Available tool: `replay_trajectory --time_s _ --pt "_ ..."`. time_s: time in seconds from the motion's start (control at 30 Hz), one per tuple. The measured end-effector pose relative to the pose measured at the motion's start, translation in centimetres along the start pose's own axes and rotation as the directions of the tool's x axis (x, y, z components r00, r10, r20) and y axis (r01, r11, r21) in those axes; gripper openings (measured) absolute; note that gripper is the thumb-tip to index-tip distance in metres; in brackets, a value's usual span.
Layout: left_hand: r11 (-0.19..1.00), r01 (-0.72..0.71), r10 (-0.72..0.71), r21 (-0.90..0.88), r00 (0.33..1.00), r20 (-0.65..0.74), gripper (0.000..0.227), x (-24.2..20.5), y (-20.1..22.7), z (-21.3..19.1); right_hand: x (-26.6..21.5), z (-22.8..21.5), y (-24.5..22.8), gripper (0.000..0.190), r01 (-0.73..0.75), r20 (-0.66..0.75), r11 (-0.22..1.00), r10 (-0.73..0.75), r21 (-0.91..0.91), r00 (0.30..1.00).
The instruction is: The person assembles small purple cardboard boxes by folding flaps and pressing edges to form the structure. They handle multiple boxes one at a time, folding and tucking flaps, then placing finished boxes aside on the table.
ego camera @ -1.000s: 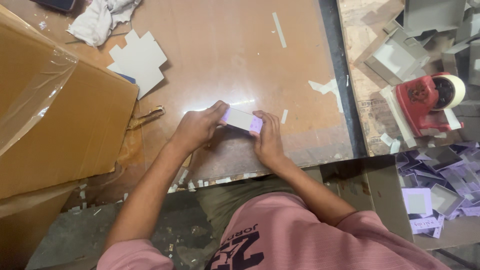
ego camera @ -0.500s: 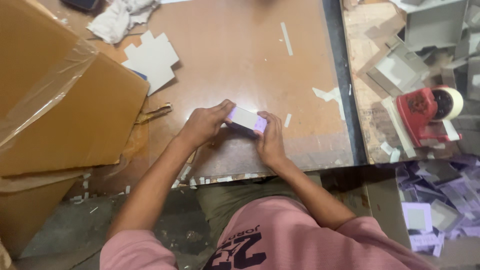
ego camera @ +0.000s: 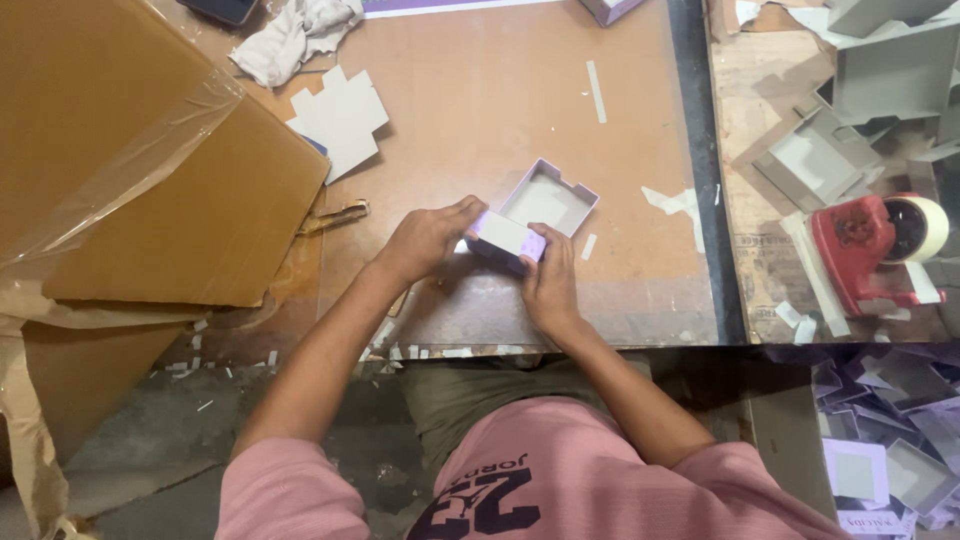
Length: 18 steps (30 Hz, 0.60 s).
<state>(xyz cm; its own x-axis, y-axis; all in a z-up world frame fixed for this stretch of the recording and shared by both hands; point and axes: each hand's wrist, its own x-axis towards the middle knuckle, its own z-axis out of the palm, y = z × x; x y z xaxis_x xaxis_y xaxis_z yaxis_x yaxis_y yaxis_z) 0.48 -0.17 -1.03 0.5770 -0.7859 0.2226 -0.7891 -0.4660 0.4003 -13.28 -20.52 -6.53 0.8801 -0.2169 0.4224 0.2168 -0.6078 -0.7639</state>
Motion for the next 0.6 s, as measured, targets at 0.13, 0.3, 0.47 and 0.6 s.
replay_trajectory --time_s 0.13,0.3,0.47,0.6 --pt "0.989 -0.047 0.038 -0.141 0.997 -0.062 0.052 -0.1 0.0 -0.4 0.3 -0.1 0.5 0.042 0.003 0.013 0.998 -0.004 0.063 1.000" --pt "0.804 0.226 -0.360 -0.549 0.921 -0.148 0.058 -1.0 0.8 0.5 0.8 -0.5 2.3 0.041 -0.191 0.033 0.935 0.190 0.299 0.981" --pt "0.846 0.523 -0.514 -0.107 0.743 -0.428 0.039 -3.9 2.7 3.4 1.4 -2.3 3.5 0.049 -0.335 -0.002 0.621 0.477 0.708 0.879" --pt "0.773 0.612 -0.495 0.167 0.747 -0.444 0.038 -6.6 3.7 5.6 1.2 -5.0 4.6 0.054 -0.396 0.185 0.227 0.614 0.890 0.768"
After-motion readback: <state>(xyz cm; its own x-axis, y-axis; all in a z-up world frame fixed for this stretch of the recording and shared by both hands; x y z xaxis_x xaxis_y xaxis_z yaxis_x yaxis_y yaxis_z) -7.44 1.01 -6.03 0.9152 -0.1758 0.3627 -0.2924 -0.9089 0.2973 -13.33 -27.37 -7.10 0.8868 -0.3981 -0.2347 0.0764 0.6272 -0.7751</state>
